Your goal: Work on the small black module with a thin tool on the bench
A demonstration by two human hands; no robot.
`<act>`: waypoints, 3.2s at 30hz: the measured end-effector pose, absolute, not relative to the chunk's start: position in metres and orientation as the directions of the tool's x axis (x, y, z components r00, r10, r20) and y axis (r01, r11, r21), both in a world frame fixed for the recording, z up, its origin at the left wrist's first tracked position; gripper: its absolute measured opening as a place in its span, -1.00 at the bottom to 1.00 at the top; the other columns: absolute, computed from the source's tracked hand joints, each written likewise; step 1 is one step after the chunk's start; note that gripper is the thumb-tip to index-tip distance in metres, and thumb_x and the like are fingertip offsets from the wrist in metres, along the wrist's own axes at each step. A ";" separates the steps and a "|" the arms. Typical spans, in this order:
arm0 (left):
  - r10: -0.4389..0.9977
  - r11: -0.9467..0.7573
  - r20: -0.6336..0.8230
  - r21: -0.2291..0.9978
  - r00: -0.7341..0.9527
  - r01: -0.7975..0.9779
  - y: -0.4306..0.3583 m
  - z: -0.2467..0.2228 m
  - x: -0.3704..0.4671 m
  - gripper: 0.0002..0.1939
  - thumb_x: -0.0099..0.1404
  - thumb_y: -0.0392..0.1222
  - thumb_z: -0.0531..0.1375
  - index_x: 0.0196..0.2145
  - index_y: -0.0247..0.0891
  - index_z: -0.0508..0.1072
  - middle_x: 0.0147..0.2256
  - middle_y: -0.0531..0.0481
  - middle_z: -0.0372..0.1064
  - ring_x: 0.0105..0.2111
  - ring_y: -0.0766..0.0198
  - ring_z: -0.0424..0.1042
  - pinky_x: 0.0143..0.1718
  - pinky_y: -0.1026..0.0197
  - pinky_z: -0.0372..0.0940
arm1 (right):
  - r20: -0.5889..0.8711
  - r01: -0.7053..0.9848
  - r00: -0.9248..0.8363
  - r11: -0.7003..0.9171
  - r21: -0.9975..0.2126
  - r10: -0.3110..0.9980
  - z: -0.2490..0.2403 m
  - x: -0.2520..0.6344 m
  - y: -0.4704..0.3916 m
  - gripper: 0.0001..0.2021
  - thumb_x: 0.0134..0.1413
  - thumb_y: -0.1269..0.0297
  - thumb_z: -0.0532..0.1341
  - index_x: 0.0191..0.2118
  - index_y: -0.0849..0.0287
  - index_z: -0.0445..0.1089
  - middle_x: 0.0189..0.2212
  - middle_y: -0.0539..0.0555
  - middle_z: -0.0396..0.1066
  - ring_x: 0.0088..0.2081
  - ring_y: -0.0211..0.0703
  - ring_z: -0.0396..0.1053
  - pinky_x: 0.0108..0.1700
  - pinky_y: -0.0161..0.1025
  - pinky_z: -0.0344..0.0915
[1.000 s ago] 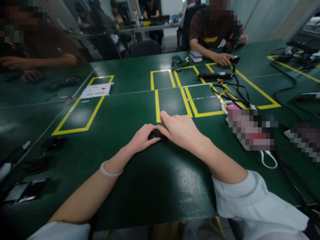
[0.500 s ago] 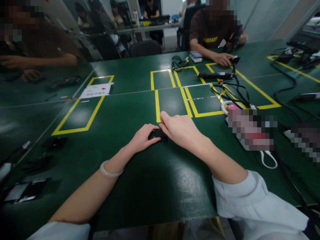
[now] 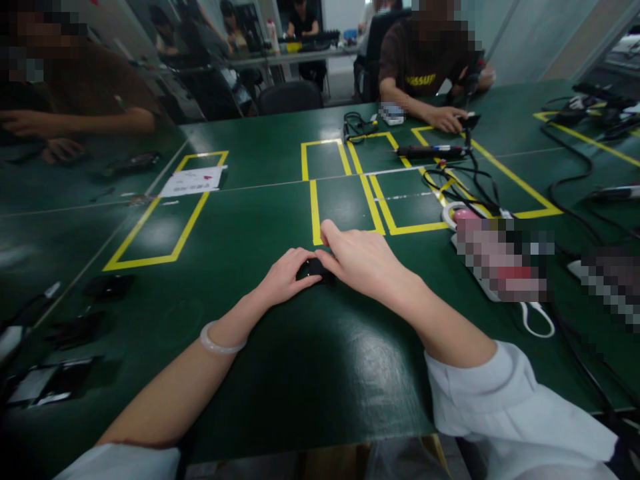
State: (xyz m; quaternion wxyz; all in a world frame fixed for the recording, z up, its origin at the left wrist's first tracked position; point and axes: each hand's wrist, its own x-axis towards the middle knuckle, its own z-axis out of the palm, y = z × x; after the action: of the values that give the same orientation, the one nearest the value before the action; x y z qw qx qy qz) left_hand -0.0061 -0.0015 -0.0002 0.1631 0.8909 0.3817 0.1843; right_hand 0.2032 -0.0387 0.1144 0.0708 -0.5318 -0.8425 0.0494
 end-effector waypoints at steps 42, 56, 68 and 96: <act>0.737 -0.665 0.232 0.413 0.635 0.622 -0.005 -0.001 -0.005 -0.61 0.34 0.10 0.11 -0.05 -0.25 0.32 -0.13 -0.11 0.35 -0.15 0.10 0.31 -0.10 0.08 0.25 | 0.086 0.854 -0.486 0.494 -0.164 0.869 0.109 0.213 -0.033 -0.84 0.22 0.25 -0.02 -0.15 0.14 0.21 -0.43 0.03 0.43 -0.46 -0.18 0.33 -0.47 -0.29 -0.04; 0.716 -0.689 0.238 0.390 0.656 0.611 -0.013 -0.003 0.005 -0.60 0.33 0.11 0.12 -0.04 -0.24 0.30 -0.13 -0.08 0.36 -0.16 0.12 0.31 -0.12 0.09 0.25 | 0.272 0.785 -0.541 0.593 -0.176 0.796 0.090 0.217 -0.038 -0.69 0.28 0.02 -0.02 -0.31 0.15 0.26 -0.52 -0.01 0.39 -0.51 -0.22 0.33 -0.44 -0.31 0.03; 0.717 -0.685 0.233 0.410 0.657 0.603 -0.013 -0.003 0.004 -0.62 0.33 0.09 0.13 -0.06 -0.24 0.31 -0.10 -0.09 0.36 -0.13 0.12 0.32 -0.08 0.08 0.25 | 0.282 0.812 -0.534 0.576 -0.094 0.797 0.090 0.222 -0.035 -0.88 0.20 0.32 0.01 -0.23 0.18 0.26 -0.50 0.00 0.40 -0.49 -0.21 0.36 -0.45 -0.30 0.05; 0.734 -0.666 0.216 0.416 0.644 0.619 -0.014 -0.001 0.006 -0.63 0.33 0.07 0.13 -0.04 -0.22 0.31 -0.10 -0.08 0.35 -0.13 0.12 0.32 -0.09 0.08 0.24 | 0.181 0.854 -0.508 0.519 -0.016 0.842 0.101 0.216 -0.044 -0.82 0.25 0.26 -0.04 -0.15 0.16 0.23 -0.47 0.05 0.45 -0.49 -0.16 0.37 -0.50 -0.27 -0.01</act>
State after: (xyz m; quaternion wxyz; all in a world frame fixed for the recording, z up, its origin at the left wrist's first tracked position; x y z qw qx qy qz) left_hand 0.0062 -0.0139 -0.0008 0.1540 0.8935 0.3786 0.1862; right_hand 0.2162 -0.0436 0.1009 0.0833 -0.4888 -0.8676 -0.0375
